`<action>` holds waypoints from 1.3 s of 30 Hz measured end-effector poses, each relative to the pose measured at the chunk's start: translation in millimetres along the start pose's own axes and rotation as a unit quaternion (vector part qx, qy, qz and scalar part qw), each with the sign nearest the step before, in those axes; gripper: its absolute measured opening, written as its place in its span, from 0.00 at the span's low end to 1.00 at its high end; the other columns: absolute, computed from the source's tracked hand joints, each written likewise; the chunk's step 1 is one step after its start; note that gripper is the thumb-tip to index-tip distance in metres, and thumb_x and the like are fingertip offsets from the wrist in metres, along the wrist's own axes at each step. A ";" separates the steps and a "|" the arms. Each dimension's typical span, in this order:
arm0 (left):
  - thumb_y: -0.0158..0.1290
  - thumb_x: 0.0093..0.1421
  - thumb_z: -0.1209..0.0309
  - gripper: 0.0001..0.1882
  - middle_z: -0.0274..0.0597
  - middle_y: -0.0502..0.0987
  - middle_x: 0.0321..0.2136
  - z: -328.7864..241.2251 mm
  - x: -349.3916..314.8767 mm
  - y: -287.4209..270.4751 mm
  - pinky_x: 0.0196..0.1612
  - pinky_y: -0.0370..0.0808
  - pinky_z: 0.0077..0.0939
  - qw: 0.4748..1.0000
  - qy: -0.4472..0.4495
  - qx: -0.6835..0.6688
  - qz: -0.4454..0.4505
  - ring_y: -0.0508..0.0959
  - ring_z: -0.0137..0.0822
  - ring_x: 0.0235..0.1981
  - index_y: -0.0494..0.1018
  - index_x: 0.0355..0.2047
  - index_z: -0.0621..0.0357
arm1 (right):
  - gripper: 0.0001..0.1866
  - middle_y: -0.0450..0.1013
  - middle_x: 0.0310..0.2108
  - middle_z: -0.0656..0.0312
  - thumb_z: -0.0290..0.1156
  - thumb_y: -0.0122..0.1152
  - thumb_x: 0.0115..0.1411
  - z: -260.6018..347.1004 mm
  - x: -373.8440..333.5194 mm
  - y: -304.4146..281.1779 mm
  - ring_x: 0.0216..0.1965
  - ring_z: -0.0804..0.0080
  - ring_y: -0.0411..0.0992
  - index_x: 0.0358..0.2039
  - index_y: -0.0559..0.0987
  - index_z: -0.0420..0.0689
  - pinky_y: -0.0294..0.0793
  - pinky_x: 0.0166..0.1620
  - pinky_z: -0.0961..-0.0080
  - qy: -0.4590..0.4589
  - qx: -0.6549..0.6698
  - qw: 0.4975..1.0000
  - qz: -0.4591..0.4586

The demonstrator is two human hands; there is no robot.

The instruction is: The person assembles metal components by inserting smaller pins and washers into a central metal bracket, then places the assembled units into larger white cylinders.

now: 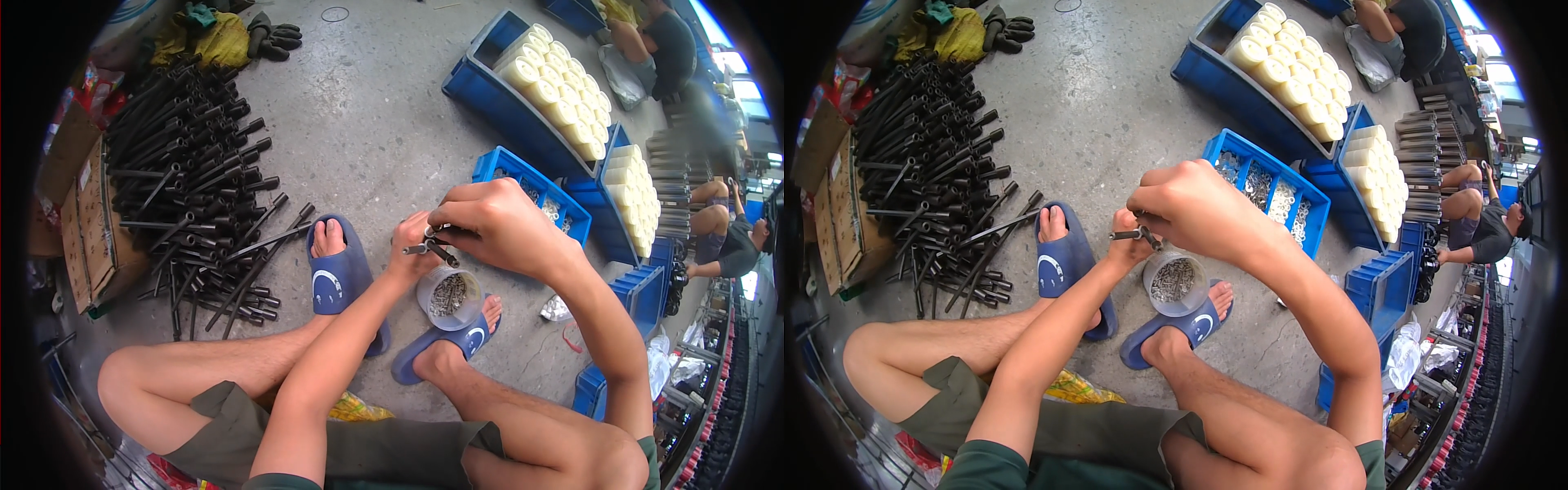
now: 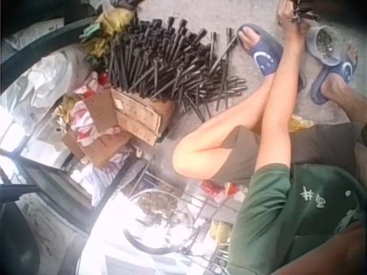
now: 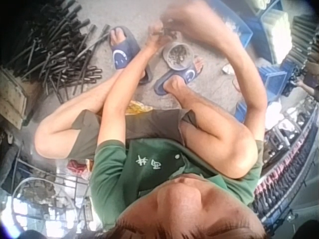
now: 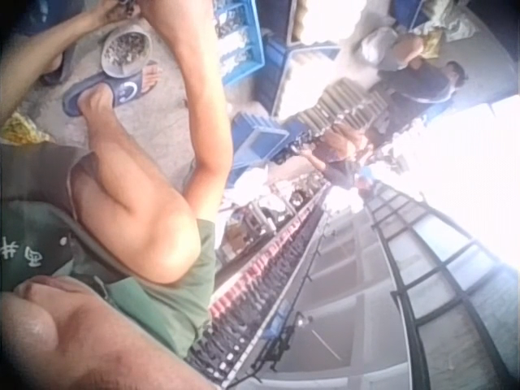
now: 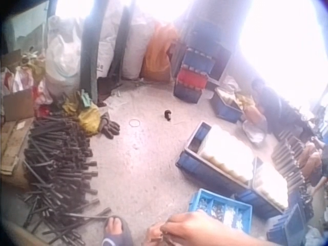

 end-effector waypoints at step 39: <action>0.64 0.55 0.74 0.09 0.48 0.75 0.23 -3.8 5.4 -2.0 0.30 0.72 0.43 0.993 0.086 0.076 0.003 0.77 0.54 0.27 0.72 0.26 0.59 | 0.08 0.85 0.37 0.58 0.28 0.65 0.55 -200.1 14.8 81.1 0.44 0.61 0.84 0.33 0.89 0.54 0.69 0.61 0.63 0.283 -0.368 0.878 0.114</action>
Point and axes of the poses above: each hand's wrist, its own x-axis towards the middle knuckle, its own y-axis out of the palm, z = x × y, the point moved 1 cm from there along x, towards the middle knuckle
